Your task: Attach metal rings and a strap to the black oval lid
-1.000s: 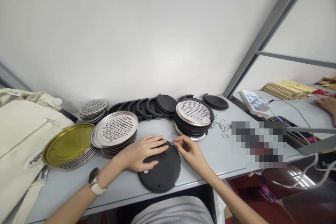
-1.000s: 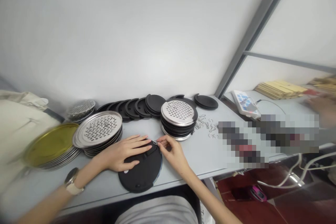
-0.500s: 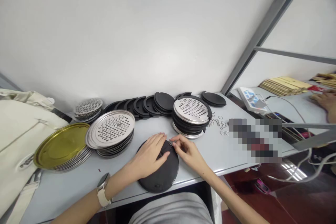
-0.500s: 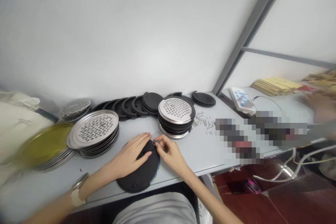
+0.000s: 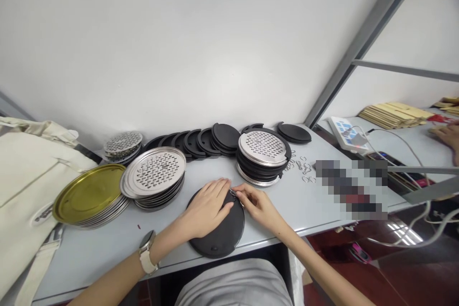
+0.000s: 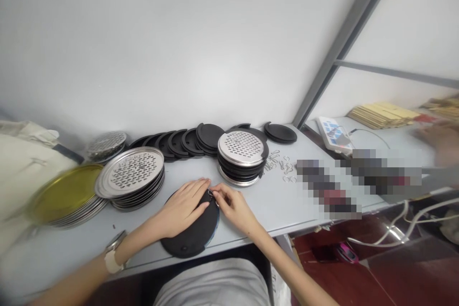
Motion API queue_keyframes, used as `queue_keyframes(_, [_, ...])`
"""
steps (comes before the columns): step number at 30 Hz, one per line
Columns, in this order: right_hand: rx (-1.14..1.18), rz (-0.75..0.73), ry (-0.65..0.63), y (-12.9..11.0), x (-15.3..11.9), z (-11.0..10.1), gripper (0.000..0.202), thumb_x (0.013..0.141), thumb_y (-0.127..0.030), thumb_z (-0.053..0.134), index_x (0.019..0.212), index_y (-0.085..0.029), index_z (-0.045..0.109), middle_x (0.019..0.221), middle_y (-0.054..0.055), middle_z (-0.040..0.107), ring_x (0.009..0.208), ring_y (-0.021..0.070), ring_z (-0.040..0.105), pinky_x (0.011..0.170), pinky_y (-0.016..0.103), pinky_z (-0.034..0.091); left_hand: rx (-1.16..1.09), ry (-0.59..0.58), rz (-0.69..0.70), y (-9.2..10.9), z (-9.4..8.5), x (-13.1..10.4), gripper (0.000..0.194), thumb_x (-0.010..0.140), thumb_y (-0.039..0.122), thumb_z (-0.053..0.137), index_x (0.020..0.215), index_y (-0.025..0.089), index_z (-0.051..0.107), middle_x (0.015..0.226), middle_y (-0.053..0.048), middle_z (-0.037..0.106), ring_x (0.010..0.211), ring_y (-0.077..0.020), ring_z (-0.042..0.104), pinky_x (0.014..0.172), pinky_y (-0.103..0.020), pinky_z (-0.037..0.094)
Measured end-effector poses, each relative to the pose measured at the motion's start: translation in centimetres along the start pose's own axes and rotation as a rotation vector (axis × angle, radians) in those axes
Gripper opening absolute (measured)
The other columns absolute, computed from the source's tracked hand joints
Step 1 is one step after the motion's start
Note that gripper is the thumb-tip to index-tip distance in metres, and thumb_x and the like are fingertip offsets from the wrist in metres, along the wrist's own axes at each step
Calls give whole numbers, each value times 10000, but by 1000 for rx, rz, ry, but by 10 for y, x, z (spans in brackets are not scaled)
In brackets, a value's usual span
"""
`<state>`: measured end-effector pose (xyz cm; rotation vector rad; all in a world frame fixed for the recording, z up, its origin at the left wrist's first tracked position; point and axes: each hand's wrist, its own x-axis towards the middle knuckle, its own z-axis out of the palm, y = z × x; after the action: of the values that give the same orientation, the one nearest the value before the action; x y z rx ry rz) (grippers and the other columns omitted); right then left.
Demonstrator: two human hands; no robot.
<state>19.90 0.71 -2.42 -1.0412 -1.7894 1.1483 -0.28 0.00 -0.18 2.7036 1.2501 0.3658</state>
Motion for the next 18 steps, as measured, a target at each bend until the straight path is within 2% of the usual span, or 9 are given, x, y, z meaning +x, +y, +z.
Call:
queue_keyframes(4, [-11, -5, -10, -3, 0, -1, 319, 959, -373, 450, 1129, -172, 630, 849, 36, 626, 698, 153, 523, 650, 255, 410, 13, 1, -16, 1, 0, 1, 523, 996, 403, 300, 1446, 137, 292, 1474, -132, 374, 1360, -243, 348, 1117, -425, 298])
queue_keyframes(12, [31, 9, -7, -5, 0, -2, 332, 954, -379, 463, 1123, -150, 632, 818, 30, 606, 706, 150, 524, 661, 253, 424, 29, 31, -29, 1, 5, 0, 527, 1006, 411, 265, 1458, 142, 272, 1489, -127, 351, 1380, -229, 320, 1135, -417, 270])
queue_keyframes(18, [52, -4, -13, -3, 1, -1, 316, 958, -372, 457, 1098, -155, 639, 863, 42, 634, 756, 164, 562, 705, 261, 449, 41, 2, -36, 2, 6, 2, 528, 1010, 406, 253, 1451, 119, 289, 1493, -122, 345, 1380, -232, 317, 1136, -414, 269])
